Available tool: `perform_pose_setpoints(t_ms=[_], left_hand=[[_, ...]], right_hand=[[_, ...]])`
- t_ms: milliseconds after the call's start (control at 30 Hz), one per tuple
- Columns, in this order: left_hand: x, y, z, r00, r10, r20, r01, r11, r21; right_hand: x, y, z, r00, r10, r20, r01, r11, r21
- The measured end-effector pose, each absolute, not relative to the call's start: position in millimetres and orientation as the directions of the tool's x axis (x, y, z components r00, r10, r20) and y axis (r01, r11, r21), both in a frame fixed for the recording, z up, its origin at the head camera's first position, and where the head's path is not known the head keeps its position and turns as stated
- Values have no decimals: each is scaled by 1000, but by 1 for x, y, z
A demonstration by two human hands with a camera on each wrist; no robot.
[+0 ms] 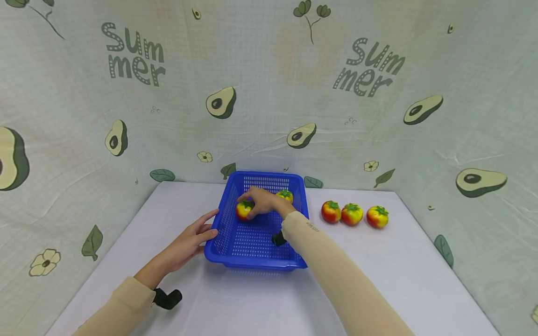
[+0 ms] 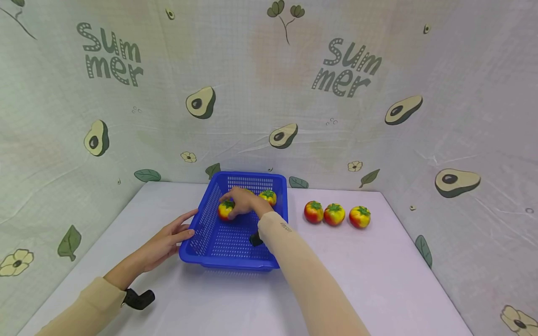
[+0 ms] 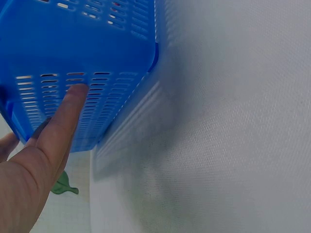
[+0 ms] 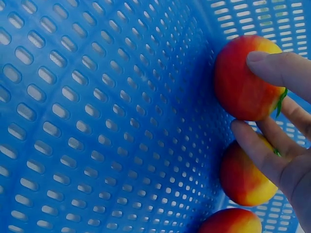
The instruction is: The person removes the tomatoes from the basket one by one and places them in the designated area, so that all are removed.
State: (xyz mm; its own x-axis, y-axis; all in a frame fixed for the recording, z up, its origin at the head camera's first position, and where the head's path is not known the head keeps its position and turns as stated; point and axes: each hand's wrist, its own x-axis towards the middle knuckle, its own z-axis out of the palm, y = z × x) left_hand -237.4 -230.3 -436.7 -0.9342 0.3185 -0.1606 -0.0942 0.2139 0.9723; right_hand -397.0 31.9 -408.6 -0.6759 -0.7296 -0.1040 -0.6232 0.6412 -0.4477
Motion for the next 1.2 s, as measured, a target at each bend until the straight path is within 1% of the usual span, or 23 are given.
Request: perform_pose_setpoints(t_ms=[200, 367, 467, 667, 867, 1067, 1200], left_hand=[[-238, -227, -435, -932, 326, -158, -88, 221, 971], [-238, -226, -436, -934, 321, -159, -89, 223, 971], [-237, -226, -436, -937, 310, -161, -93, 223, 971], [-235, -227, -437, -940, 304, -155, -84, 235, 968], [-235, -227, -435, -941, 298, -160, -90, 235, 968], [-235, -227, -435, -940, 305, -153, -84, 229, 970], [-236, -227, -435, -939, 308, -151, -82, 225, 971]], right_hand=[[-395, 33, -409, -696, -711, -100, -624, 667, -407], [-392, 33, -407, -698, -708, -108, -619, 673, -405], [-391, 34, -403, -687, -717, -119, -620, 664, -417], [-389, 42, -383, -668, -732, -135, -617, 646, -450], [-388, 59, -357, -677, -722, -141, -610, 659, -440], [-385, 79, -335, -665, -735, -132, -640, 652, -407], [-382, 92, -323, -666, -736, -122, -642, 648, -410]])
